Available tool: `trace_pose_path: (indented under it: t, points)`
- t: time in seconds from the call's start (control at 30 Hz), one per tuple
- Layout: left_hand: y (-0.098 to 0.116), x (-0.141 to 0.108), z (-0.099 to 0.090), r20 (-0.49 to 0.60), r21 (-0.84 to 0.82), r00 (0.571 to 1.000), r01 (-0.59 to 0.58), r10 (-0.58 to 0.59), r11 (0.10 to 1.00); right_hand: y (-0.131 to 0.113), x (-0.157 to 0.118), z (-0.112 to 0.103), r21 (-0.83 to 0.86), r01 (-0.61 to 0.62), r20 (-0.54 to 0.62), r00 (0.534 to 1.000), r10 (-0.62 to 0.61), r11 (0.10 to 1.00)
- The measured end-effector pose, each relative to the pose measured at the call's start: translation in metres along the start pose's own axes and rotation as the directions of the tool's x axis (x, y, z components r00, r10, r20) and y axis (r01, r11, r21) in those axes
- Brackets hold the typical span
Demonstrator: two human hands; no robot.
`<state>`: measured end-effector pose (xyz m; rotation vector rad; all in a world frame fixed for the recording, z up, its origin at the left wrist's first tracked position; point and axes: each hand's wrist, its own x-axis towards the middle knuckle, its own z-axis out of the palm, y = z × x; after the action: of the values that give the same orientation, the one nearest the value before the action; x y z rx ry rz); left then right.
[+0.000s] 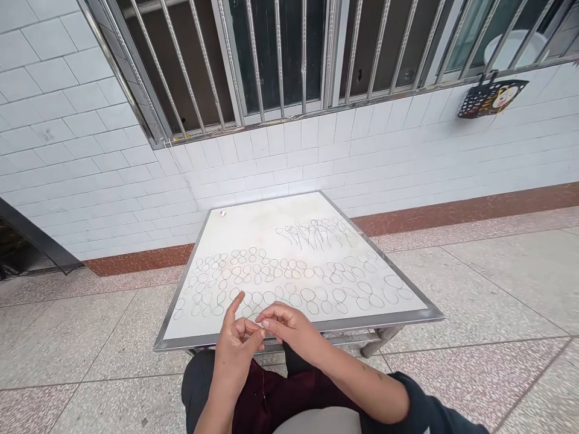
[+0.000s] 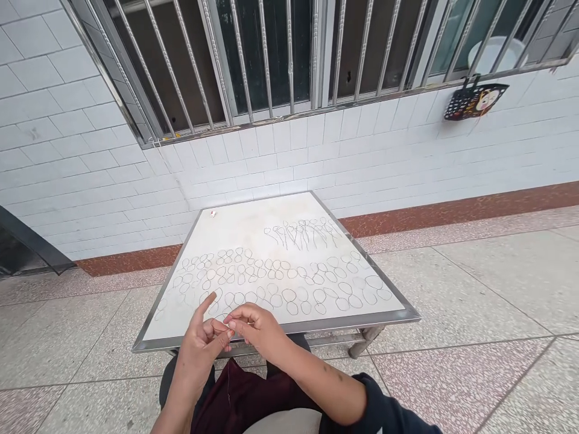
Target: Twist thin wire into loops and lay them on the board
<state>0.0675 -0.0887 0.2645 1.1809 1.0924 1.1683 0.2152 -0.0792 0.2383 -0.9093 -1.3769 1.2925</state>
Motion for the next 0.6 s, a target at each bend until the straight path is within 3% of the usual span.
trace_pose_path:
  t: [0.13,0.33,0.47,0.6]
  points:
    - [-0.004,-0.003,0.004,0.004,0.017,1.0,-0.004,0.004,1.0,0.002,0.0,0.001,0.127,-0.055,-0.002,0.998,0.056,0.99]
    - [-0.009,-0.013,0.007,0.103,-0.092,0.993,0.058,-0.049,0.994,-0.003,-0.008,-0.004,0.218,-0.087,-0.115,0.987,0.115,0.972]
    - [-0.008,-0.02,0.011,0.064,-0.208,0.995,0.084,-0.072,0.975,-0.009,-0.015,-0.005,0.185,-0.079,-0.084,0.992,0.096,0.979]
    - [-0.005,-0.025,0.01,0.062,-0.213,0.994,0.102,-0.091,0.972,-0.01,-0.019,-0.003,0.104,-0.081,-0.062,0.994,0.088,0.991]
